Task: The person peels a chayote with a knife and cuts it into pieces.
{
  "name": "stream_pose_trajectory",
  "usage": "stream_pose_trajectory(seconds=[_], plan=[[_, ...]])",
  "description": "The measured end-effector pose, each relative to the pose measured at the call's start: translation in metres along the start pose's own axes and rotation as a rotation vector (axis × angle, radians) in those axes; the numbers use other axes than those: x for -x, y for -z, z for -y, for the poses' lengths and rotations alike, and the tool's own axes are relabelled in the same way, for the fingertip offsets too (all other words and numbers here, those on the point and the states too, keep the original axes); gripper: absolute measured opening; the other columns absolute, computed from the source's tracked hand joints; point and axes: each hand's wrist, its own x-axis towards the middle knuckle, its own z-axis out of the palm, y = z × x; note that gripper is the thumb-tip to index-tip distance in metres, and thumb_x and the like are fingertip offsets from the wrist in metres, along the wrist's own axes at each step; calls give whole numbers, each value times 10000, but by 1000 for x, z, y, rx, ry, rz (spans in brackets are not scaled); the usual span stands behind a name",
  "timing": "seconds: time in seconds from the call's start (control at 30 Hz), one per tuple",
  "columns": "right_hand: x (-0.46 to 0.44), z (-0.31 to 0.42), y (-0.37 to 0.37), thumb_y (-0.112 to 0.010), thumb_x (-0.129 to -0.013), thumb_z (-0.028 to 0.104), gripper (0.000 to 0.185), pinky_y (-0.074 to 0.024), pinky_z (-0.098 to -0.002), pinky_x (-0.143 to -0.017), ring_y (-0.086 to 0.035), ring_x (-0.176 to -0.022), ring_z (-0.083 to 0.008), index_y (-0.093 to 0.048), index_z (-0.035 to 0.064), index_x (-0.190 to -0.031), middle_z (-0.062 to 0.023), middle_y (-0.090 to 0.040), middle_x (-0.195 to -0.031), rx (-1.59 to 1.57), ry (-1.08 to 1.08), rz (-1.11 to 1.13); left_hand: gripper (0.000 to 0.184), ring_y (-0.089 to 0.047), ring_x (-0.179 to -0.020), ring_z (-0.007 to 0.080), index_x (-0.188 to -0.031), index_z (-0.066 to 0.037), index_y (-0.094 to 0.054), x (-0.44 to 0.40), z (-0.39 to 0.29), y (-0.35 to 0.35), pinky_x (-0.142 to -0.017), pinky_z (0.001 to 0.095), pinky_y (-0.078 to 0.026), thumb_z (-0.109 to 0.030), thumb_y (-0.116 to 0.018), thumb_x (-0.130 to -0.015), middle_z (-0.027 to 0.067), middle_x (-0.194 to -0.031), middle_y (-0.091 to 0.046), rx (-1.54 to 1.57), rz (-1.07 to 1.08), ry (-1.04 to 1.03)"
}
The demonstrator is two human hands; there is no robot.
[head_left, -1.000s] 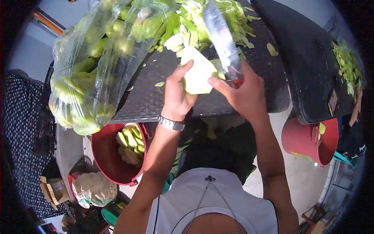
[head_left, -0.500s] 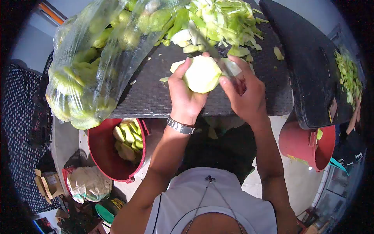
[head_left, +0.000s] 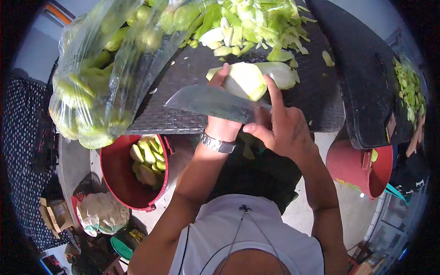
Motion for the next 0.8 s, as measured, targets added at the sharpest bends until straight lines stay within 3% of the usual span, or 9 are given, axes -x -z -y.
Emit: stream_pose_trajectory(seconds=[0.1,0.2,0.3,0.33,0.43,0.53,0.63,0.73,0.8], plan=[[0,-1,-3,-778,-881,467,992,-556,-433,-611,-714,-662,-402,-238,-28,-1550,-169,-657,-683,25,32,-13,395,-710,-965,246,-1142,-36,-643,1,6,-12,-841,422,-587,-393,-624,-974,122,-1046,-716,-224,-193,-139],[-5,-12,-8,-775,-895,434,915,-553,-433,-604,-711,-662,-404,-283,-25,-1516,-169,-657,-683,65,32,-40,351,-720,-998,285,-1180,-36,-644,4,1,3,-900,446,-586,-341,-576,-1020,136,-1097,-730,-44,90,22],[-8,-17,-13,-751,-885,518,883,-564,-475,-591,-713,-667,-413,-343,-15,-1458,-181,-668,-691,31,11,-68,337,-686,-1086,287,-1194,-26,-623,7,19,-2,-950,444,-564,-315,-527,-1049,141,-1172,-700,-293,-153,-378],[-10,-18,-12,-741,-877,564,885,-570,-495,-587,-714,-669,-417,-365,-12,-1435,-187,-674,-695,11,12,-81,319,-689,-1057,288,-1196,-22,-615,7,20,-8,-925,445,-574,-287,-507,-1054,140,-1165,-691,-264,-194,-395],[-17,-19,-13,-744,-898,508,759,-572,-503,-607,-716,-704,-428,-438,11,-1383,-199,-688,-728,68,-8,-123,309,-695,-1006,278,-1222,-11,-581,9,21,-22,-871,429,-595,-238,-430,-1076,140,-1134,-674,-231,-277,-429],[-26,-9,-20,-700,-927,522,658,-571,-534,-663,-713,-750,-453,-482,65,-1348,-232,-697,-773,9,-165,-151,289,-703,-984,271,-1205,-3,-588,3,12,-25,-854,416,-600,-218,-451,-1069,140,-1113,-682,-177,-227,-349],[-39,9,-21,-637,-953,566,609,-556,-561,-733,-702,-819,-485,-513,104,-1329,-267,-701,-828,-43,-335,-148,253,-711,-955,262,-1190,4,-593,4,8,-34,-841,409,-601,-189,-509,-1050,131,-1086,-692,-178,-256,-428],[-55,11,-32,-594,-967,594,570,-538,-567,-760,-683,-865,-512,-569,111,-1270,-290,-696,-850,-225,-319,-233,224,-720,-930,255,-1182,1,-602,-4,1,-26,-821,405,-605,-158,-564,-1028,125,-1064,-701,-191,-240,-577],[-68,19,-38,-581,-987,561,542,-537,-547,-758,-688,-846,-496,-595,71,-1219,-280,-696,-853,-324,-326,-259,246,-702,-954,252,-1184,-4,-608,-9,2,-23,-889,419,-573,-190,-566,-1029,131,-1092,-692,-279,-247,-756]])
